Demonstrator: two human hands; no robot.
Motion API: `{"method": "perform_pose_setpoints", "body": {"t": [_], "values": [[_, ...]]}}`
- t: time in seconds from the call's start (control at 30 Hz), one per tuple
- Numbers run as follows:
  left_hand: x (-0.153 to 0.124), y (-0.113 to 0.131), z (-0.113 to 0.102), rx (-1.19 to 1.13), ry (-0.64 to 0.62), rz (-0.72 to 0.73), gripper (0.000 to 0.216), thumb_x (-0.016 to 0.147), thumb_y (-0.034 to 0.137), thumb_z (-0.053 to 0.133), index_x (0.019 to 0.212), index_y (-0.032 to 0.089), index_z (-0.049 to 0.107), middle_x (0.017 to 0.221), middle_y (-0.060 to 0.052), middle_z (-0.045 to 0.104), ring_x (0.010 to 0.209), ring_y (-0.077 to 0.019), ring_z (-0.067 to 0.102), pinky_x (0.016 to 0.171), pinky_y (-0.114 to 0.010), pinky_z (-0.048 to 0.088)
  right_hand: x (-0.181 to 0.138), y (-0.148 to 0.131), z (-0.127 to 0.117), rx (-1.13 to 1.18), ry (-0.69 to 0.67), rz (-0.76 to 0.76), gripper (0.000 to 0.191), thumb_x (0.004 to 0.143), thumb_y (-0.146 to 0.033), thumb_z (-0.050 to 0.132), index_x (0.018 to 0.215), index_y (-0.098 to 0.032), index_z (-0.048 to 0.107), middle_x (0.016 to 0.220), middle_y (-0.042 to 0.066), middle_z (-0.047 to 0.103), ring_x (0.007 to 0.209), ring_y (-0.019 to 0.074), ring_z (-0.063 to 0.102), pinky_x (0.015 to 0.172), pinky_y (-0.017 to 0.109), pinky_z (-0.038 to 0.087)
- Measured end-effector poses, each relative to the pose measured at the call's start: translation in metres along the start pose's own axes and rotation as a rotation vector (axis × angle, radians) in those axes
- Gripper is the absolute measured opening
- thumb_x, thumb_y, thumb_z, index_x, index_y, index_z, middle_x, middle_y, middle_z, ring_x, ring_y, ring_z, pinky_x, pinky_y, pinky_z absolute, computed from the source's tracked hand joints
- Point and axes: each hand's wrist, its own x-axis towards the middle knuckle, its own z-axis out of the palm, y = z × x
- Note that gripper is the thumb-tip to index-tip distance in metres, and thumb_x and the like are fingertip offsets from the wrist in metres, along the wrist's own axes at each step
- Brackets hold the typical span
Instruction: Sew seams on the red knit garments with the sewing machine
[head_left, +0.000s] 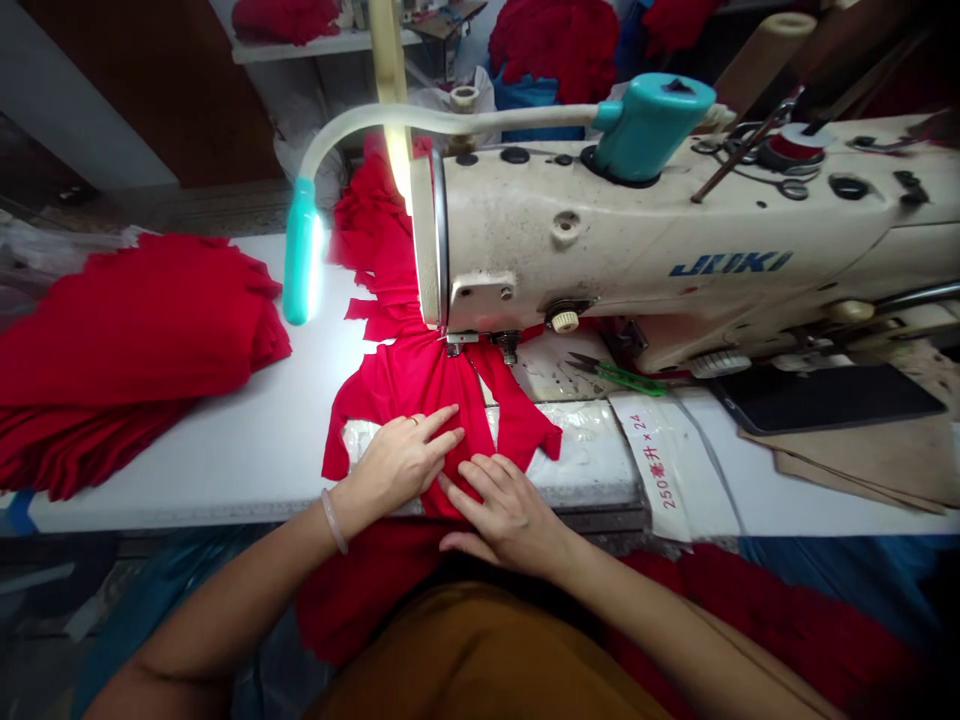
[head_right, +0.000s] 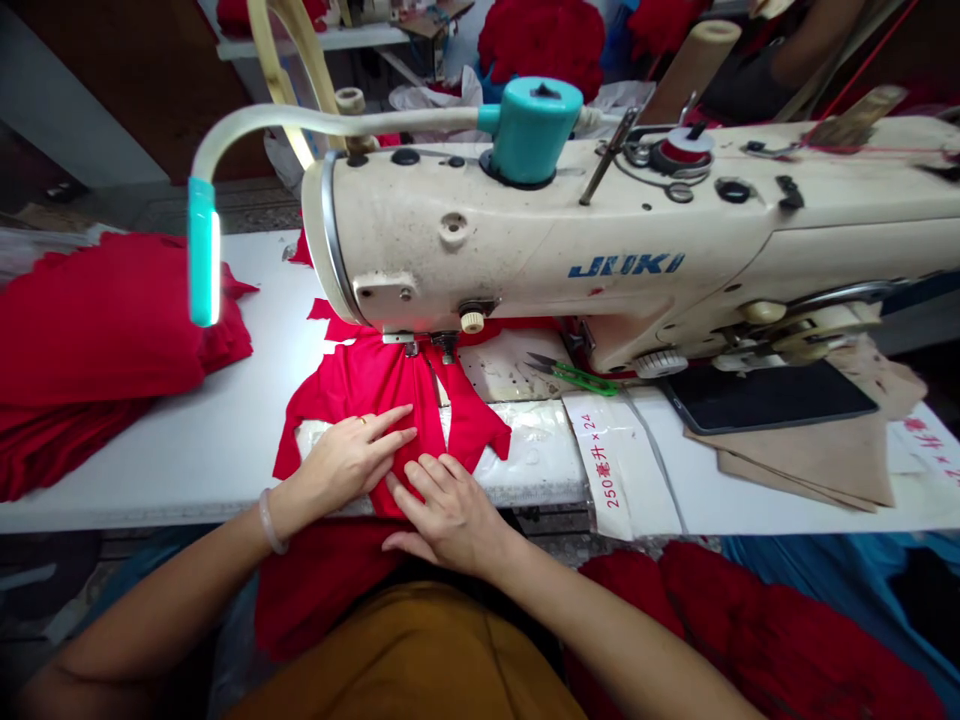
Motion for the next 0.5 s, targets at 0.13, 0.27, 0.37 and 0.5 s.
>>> {"method": "perform_pose_setpoints", "body": {"t": [0.13, 0.27, 0.37, 0.5], "values": [[0.010, -0.010, 0.000, 0.040, -0.068, -0.011, 0.026, 0.092, 0.013, 0.050, 0.113, 0.016, 0.066, 0.141, -0.013, 0.059, 0.080, -0.0208, 0.068, 0.066, -0.034, 0.054, 0.008, 0.006, 0.000, -0.040, -0.021, 0.014, 0.056, 0.091, -0.061, 0.056, 0.110, -0.010, 0.071, 0.114, 0.018, 0.067, 0.111, 0.0308, 0.059, 0.095, 0.044, 0.051], [0.020, -0.025, 0.002, 0.062, -0.104, -0.033, 0.025, 0.092, 0.013, 0.051, 0.112, 0.016, 0.066, 0.144, -0.011, 0.057, 0.086, -0.0216, 0.068, 0.072, -0.035, 0.055, 0.017, 0.014, 0.003, -0.089, -0.051, 0.050, 0.055, 0.094, -0.056, 0.055, 0.117, -0.009, 0.069, 0.118, 0.019, 0.065, 0.115, 0.0317, 0.058, 0.098, 0.044, 0.052], [0.026, -0.035, 0.005, 0.084, -0.103, -0.041, 0.026, 0.093, 0.014, 0.049, 0.113, 0.016, 0.066, 0.145, -0.011, 0.056, 0.086, -0.0220, 0.068, 0.073, -0.036, 0.055, 0.024, 0.020, 0.007, -0.110, -0.087, 0.078, 0.055, 0.095, -0.054, 0.054, 0.123, -0.008, 0.067, 0.121, 0.020, 0.064, 0.118, 0.0324, 0.057, 0.099, 0.045, 0.052], [0.033, -0.047, 0.008, 0.078, -0.096, -0.055, 0.029, 0.094, 0.014, 0.048, 0.117, 0.016, 0.066, 0.143, -0.012, 0.057, 0.089, -0.0222, 0.067, 0.075, -0.036, 0.054, 0.036, 0.027, 0.013, -0.097, -0.125, 0.121, 0.052, 0.095, -0.047, 0.057, 0.128, -0.007, 0.064, 0.124, 0.023, 0.063, 0.121, 0.0329, 0.056, 0.100, 0.046, 0.051]]}}
